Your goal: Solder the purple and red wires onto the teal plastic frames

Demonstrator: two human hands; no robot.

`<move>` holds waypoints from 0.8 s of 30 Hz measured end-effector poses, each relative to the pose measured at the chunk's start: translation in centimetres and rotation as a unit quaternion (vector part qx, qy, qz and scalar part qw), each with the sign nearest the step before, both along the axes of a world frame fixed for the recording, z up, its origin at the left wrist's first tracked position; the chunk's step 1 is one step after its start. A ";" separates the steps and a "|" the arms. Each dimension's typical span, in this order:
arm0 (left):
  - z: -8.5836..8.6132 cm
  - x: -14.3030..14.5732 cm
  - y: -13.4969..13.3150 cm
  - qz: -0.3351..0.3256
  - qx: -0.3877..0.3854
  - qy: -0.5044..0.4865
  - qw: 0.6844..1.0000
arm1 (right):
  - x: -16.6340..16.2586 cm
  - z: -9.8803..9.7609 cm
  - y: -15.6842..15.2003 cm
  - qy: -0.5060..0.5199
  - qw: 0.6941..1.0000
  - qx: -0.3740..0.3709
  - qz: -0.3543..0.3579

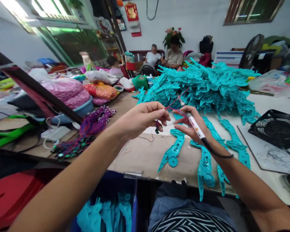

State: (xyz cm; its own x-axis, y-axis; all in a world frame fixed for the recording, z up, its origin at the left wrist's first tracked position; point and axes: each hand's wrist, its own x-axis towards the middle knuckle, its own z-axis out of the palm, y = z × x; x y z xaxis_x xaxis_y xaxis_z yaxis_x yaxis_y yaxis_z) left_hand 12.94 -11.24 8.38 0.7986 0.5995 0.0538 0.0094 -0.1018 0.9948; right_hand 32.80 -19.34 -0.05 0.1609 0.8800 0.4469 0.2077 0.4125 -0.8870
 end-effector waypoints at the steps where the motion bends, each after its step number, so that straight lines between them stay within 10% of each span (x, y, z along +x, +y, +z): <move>1: -0.7 0.0 -0.2 0.002 -0.011 0.004 1.000 | -0.3 -0.1 -0.2 0.039 0.998 -0.039 0.032; 12: -7.3 0.7 -1.9 -0.257 -0.182 0.096 0.944 | -0.6 0.3 -2.4 0.029 0.996 -0.086 0.020; 24: -9.9 -0.2 -3.0 -0.202 -0.302 0.040 0.931 | -0.4 -0.5 -0.6 -0.163 0.984 -0.068 0.027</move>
State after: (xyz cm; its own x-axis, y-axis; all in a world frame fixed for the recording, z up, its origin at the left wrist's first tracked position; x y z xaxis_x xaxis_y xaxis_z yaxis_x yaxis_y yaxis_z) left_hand 12.79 -14.28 -1.54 0.9524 0.1501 -0.2653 0.1687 0.4652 0.8690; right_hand 32.42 -19.98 -0.50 -0.0198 0.9389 0.3437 0.4713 0.3119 -0.8250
